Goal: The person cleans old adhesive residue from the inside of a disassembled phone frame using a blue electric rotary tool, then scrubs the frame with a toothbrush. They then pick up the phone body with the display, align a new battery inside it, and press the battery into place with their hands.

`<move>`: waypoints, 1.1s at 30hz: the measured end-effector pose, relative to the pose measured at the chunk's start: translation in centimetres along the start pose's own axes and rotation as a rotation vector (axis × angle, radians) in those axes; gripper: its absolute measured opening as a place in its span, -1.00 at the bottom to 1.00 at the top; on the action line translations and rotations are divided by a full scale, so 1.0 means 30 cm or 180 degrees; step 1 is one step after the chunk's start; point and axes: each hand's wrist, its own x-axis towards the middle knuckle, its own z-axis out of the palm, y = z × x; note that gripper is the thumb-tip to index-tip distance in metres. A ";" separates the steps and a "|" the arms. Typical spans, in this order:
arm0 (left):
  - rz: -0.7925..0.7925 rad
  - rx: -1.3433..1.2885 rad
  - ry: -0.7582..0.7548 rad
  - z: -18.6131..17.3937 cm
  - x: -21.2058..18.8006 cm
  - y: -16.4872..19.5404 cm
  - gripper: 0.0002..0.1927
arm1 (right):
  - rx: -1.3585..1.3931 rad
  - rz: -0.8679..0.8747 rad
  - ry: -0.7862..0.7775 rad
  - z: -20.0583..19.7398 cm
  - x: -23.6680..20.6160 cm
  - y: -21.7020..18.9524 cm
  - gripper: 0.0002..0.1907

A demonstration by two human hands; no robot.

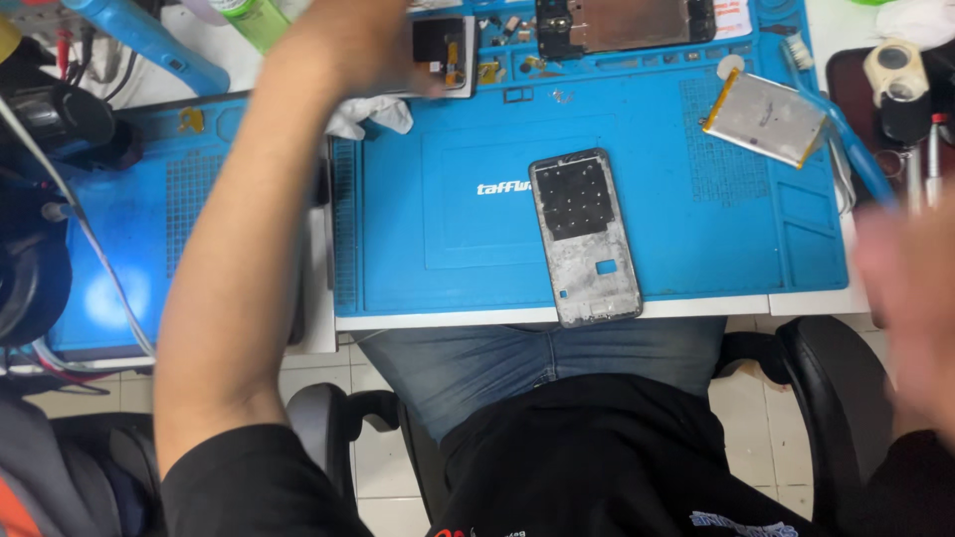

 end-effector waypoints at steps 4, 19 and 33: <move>-0.0410 -0.0811 -0.0469 -0.024 -0.057 -0.073 -0.13 | -0.0615 0.0308 0.0350 -0.001 0.294 0.222 -0.86; -0.0503 0.0179 -0.0264 0.011 -0.058 -0.080 0.03 | -0.0426 -0.0622 0.0004 0.172 0.555 0.183 -0.73; -0.0272 0.0096 0.0224 -0.030 -0.095 0.000 0.05 | 0.1196 0.0290 -0.0808 0.499 0.855 0.070 -0.57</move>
